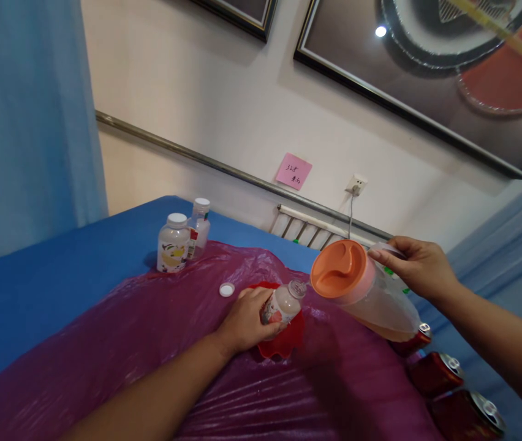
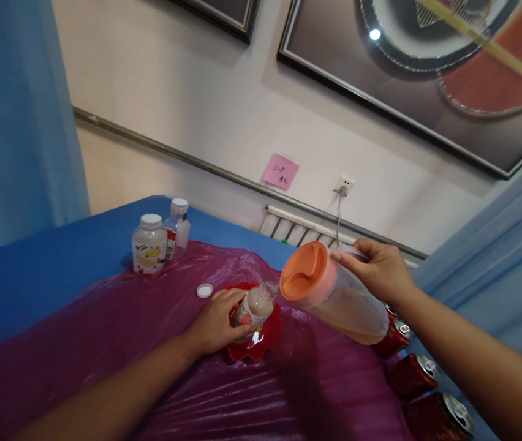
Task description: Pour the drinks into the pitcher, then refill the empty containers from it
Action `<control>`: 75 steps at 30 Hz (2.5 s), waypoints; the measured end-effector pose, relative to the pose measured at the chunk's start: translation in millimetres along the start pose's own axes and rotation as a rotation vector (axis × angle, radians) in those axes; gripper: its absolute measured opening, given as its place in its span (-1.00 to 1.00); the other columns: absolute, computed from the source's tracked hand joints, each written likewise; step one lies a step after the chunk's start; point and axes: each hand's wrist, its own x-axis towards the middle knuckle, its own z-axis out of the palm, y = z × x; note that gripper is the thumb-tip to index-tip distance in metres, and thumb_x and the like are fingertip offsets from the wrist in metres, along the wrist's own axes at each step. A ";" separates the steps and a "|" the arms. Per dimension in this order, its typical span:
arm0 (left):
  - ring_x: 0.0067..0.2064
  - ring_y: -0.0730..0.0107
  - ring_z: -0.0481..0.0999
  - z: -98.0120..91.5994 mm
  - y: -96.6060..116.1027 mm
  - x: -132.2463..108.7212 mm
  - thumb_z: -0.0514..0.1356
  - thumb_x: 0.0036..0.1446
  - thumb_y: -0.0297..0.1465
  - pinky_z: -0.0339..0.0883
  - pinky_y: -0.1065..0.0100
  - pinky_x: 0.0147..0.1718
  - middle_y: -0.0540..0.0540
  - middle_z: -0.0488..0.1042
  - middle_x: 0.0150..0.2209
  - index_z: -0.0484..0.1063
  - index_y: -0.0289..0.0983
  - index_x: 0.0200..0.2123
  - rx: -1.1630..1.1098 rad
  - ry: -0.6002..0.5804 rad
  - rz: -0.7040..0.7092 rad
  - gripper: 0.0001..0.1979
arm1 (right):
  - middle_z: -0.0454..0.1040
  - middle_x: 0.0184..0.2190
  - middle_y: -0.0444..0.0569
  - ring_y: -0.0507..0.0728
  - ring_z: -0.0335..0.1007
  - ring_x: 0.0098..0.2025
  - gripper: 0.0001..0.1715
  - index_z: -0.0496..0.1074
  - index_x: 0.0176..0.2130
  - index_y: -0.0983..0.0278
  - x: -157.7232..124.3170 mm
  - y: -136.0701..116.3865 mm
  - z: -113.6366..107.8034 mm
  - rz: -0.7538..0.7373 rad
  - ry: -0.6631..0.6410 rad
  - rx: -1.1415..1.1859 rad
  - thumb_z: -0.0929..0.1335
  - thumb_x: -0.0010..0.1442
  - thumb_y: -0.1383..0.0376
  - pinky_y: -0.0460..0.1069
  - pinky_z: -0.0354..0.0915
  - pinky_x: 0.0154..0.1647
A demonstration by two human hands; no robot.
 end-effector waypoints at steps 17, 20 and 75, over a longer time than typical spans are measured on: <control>-0.01 0.07 0.51 0.7 -0.1 0.1 0.46 -0.02 -0.25 0.22 0.10 0.08 -0.07 0.60 -0.03 0.51 -0.18 0.03 -0.002 0.002 -0.007 -0.48 | 0.17 -0.66 -0.17 0.01 0.07 -0.58 -0.24 0.38 -0.62 0.23 -0.3 -2.2 0.5 0.001 0.012 0.025 0.48 -0.09 -0.38 -0.07 -0.01 -0.61; -0.01 0.07 0.51 0.3 0.3 0.0 0.45 -0.01 -0.24 0.23 0.09 0.08 -0.08 0.60 -0.02 0.51 -0.19 0.03 -0.005 0.000 -0.009 -0.48 | 0.17 -0.66 -0.17 0.01 0.07 -0.58 -0.25 0.38 -0.61 0.22 -0.1 -1.3 0.5 0.007 0.013 0.027 0.48 -0.09 -0.37 -0.07 -0.02 -0.60; 0.00 0.06 0.52 0.5 0.7 -0.4 0.45 -0.01 -0.25 0.24 0.09 0.08 -0.08 0.59 -0.01 0.49 -0.17 0.03 -0.014 0.004 -0.003 -0.49 | 0.23 -0.63 -0.16 0.03 0.13 -0.55 -0.32 0.42 -0.57 0.23 0.0 2.8 1.4 -0.010 -0.016 -0.013 0.47 0.00 -0.30 -0.07 0.04 -0.57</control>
